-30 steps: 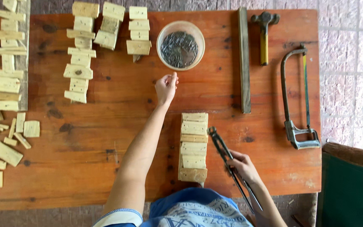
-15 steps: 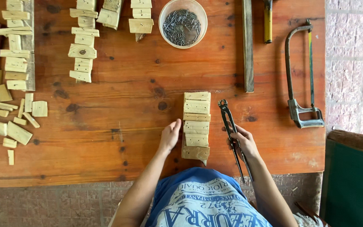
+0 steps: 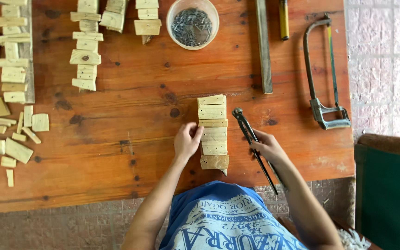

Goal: The person assembles small wooden blocks into a vertical stack by inserting nails into pre-drilled holes. They repeatedly pick nails from a container, place them into the blocks, and use pliers to press the nails into place.

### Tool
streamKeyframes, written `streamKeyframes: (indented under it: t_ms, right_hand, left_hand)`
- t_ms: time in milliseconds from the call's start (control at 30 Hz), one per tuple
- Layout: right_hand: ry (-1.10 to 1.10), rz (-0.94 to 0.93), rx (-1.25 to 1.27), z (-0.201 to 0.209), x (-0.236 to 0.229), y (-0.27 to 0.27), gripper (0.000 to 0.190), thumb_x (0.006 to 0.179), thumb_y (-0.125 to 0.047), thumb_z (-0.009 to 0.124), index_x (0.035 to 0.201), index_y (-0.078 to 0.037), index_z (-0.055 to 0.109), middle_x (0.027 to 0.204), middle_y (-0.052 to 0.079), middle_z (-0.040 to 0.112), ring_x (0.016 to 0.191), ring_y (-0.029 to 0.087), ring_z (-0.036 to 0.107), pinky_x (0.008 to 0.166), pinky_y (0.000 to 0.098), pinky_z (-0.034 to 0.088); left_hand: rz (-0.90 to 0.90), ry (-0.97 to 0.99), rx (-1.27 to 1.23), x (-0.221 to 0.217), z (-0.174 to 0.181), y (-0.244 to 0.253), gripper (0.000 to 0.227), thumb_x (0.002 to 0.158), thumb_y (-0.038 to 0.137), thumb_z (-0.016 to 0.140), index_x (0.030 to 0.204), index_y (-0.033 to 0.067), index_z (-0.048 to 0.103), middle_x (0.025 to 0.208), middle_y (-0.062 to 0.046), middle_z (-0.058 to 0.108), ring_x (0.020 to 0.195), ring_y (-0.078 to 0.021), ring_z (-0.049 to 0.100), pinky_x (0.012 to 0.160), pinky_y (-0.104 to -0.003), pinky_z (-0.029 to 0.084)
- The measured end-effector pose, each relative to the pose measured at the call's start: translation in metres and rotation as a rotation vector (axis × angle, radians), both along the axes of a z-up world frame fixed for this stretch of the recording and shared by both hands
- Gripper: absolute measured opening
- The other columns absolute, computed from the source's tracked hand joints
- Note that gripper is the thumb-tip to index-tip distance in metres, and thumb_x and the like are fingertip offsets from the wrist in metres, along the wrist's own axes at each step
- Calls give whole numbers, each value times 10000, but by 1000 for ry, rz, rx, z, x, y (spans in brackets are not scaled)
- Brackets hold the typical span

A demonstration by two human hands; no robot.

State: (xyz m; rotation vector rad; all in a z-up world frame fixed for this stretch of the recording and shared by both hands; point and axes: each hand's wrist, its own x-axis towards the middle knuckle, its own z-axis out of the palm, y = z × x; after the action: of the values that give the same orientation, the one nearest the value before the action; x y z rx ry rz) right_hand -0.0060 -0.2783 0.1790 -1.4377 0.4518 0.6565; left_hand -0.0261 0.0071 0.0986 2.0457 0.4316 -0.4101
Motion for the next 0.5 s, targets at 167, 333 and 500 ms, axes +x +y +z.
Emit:
streamKeyframes:
  t_ms: [167,333,500]
  right_hand:
    - [57,123,-91,1,36,1,641,836,116,589,1466,74,481,1360,359,532,761,531,702,546,620,618]
    - [126,457,-264,23,86,15,680,855,77,501,1529,59,405,1500,340,449,879,527,726,568,565,642]
    - [192,637,-417,39,121,42,607,845,16,534,1450,52,519,1427,333,513,861,464,751,525,504,665]
  left_hand:
    - [-46,-441,147,54,-38,-2,465,1023,482,580,1208,68,678,1167,-156,682,1206,-311,602,1064,-464,441]
    - [-82,-702,215,105,-67,-14,387,932,318,720,1217,57,703,1173,-134,679,1176,-335,605,1041,-468,445]
    - [-133,-578,256,109,-101,-19,296,943,447,668,1111,223,764,1091,13,705,1176,-228,592,1035,-455,407]
